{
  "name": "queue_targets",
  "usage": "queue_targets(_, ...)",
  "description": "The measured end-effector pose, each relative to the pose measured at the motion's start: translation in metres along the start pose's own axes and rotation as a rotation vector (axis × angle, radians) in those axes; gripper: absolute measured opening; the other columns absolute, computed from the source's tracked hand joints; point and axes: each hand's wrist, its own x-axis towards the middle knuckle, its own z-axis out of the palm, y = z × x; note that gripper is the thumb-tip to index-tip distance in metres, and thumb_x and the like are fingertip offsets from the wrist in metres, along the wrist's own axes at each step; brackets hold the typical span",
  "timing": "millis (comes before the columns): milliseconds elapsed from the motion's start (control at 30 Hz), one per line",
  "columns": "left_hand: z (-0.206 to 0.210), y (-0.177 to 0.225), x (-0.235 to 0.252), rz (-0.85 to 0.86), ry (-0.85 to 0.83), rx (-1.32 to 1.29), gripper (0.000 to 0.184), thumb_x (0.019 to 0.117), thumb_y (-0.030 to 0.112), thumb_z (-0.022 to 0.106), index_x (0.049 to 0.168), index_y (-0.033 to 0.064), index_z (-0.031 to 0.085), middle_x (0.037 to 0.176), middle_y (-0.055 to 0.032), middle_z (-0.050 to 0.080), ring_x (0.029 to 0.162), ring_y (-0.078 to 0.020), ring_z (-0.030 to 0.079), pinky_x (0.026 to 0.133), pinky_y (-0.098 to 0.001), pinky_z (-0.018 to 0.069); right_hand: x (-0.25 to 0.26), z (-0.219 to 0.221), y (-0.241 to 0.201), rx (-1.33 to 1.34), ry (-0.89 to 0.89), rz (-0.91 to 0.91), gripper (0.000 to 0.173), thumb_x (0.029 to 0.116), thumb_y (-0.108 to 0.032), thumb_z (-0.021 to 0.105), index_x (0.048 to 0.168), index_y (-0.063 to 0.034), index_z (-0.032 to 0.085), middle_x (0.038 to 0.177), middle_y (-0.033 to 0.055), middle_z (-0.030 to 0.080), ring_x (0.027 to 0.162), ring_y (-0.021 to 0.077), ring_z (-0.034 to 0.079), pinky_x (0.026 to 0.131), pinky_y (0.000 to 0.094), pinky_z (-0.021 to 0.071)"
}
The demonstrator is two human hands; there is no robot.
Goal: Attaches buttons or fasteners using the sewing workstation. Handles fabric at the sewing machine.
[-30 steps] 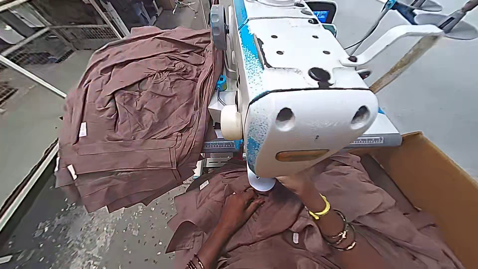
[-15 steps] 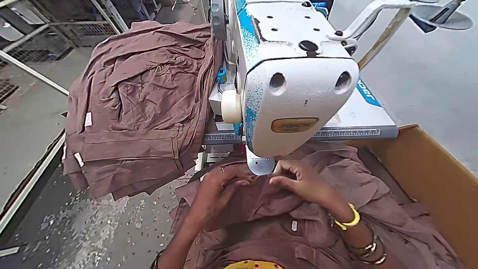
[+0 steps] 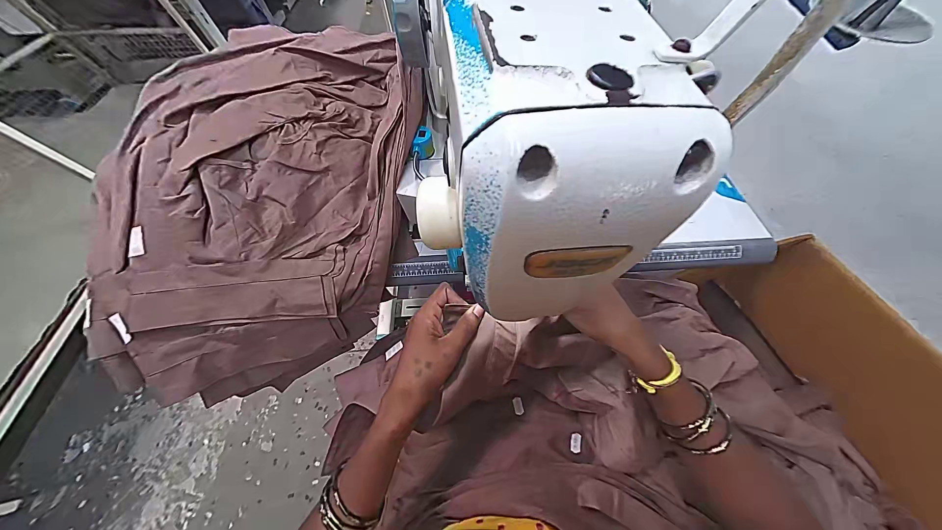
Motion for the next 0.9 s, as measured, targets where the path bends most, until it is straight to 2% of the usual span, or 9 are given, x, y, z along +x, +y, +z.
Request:
queue_targets(67, -0.001, -0.001, -0.001, -0.011, -0.028, -0.011, 0.006, 0.0949, 0.009, 0.065, 0.099, 0.0068, 0.061, 0.088, 0.0039, 0.066, 0.082, -0.0011, 0.065, 0.077, -0.019, 0.0546, 0.0, -0.007, 0.006, -0.082, -0.033, -0.036, 0.026, 0.0979, -0.033, 0.066, 0.088, -0.0098, 0.069, 0.072, -0.007, 0.057, 0.066, -0.0001, 0.05, 0.065, 0.024, 0.0432)
queue_targets(100, -0.002, -0.002, -0.001, -0.014, -0.039, -0.023, 0.007, 0.0949, 0.009, 0.065, 0.099, 0.0069, 0.06, 0.088, 0.004, 0.067, 0.081, -0.0012, 0.065, 0.076, -0.0188, 0.0548, 0.001, -0.014, 0.01, -0.155, -0.016, -0.047, 0.028, 0.0988, -0.034, 0.064, 0.092, -0.0084, 0.072, 0.078, -0.0009, 0.063, 0.072, 0.0077, 0.057, 0.07, 0.0326, 0.0472)
queue_targets(167, -0.001, -0.005, 0.001, -0.015, -0.055, -0.049, 0.007, 0.0953, 0.009, 0.064, 0.099, 0.0083, 0.058, 0.084, 0.0057, 0.067, 0.077, -0.0005, 0.065, 0.072, -0.0178, 0.0542, 0.008, -0.028, 0.022, -0.325, 0.188, -0.102, 0.024, 0.0991, -0.021, 0.063, 0.099, -0.0016, 0.076, 0.091, 0.0166, 0.071, 0.087, 0.0323, 0.068, 0.077, 0.0559, 0.0533)
queue_targets(233, -0.001, -0.006, 0.001, -0.026, -0.061, -0.063, 0.007, 0.0954, 0.008, 0.063, 0.099, 0.009, 0.058, 0.084, 0.0065, 0.066, 0.076, 0.0006, 0.064, 0.071, -0.0165, 0.0541, 0.022, -0.037, 0.045, -0.506, 0.442, -0.148, 0.018, 0.0977, -0.01, 0.063, 0.103, 0.0007, 0.076, 0.1, 0.0241, 0.071, 0.093, 0.0435, 0.07, 0.077, 0.062, 0.0541)
queue_targets(400, -0.002, -0.006, 0.003, -0.03, -0.07, -0.003, 0.01, 0.0958, 0.012, 0.062, 0.104, 0.007, 0.06, 0.085, 0.0054, 0.067, 0.079, -0.0001, 0.065, 0.074, -0.0172, 0.0547, 0.044, -0.035, 0.066, -0.617, 0.504, -0.313, 0.017, 0.0953, -0.01, 0.068, 0.106, -0.0004, 0.077, 0.098, 0.0216, 0.067, 0.095, 0.0407, 0.067, 0.074, 0.0528, 0.0549)
queue_targets(567, 0.0, -0.008, -0.001, -0.01, -0.052, 0.052, 0.011, 0.0973, 0.015, 0.062, 0.105, 0.0066, 0.061, 0.086, 0.0053, 0.067, 0.08, 0.0008, 0.065, 0.075, -0.0165, 0.0542, 0.047, -0.028, 0.069, -0.664, 0.505, -0.381, 0.012, 0.0916, -0.009, 0.071, 0.092, 0.0031, 0.074, 0.095, 0.0236, 0.067, 0.092, 0.0427, 0.067, 0.076, 0.0541, 0.0549)
queue_targets(667, 0.002, -0.008, -0.003, -0.011, -0.028, 0.061, 0.011, 0.0968, 0.014, 0.061, 0.105, 0.0065, 0.061, 0.087, 0.006, 0.066, 0.081, 0.0025, 0.064, 0.076, -0.0159, 0.0537, 0.035, -0.031, 0.068, -0.52, 0.506, -0.337, 0.016, 0.0954, -0.014, 0.069, 0.096, 0.0019, 0.072, 0.096, 0.0228, 0.067, 0.092, 0.0423, 0.066, 0.076, 0.0557, 0.0528)
queue_targets(767, 0.003, -0.007, -0.002, -0.014, -0.012, 0.037, 0.011, 0.0955, 0.011, 0.062, 0.105, 0.006, 0.061, 0.089, 0.007, 0.067, 0.083, 0.0042, 0.064, 0.078, -0.0154, 0.0537, 0.021, -0.035, 0.061, -0.35, 0.505, -0.279, 0.017, 0.0976, -0.012, 0.064, 0.1, 0.0044, 0.069, 0.088, 0.0217, 0.068, 0.08, 0.0361, 0.069, 0.072, 0.053, 0.054)
queue_targets(900, 0.004, -0.005, 0.003, -0.026, -0.003, 0.002, 0.01, 0.0934, 0.008, 0.064, 0.103, 0.0063, 0.062, 0.088, 0.0077, 0.066, 0.083, 0.0058, 0.063, 0.078, -0.0138, 0.0528, 0.01, -0.034, 0.041, -0.199, 0.498, -0.21, 0.016, 0.0965, -0.014, 0.065, 0.101, 0.0011, 0.07, 0.081, 0.0096, 0.067, 0.067, 0.0108, 0.058, 0.065, 0.0294, 0.0486)
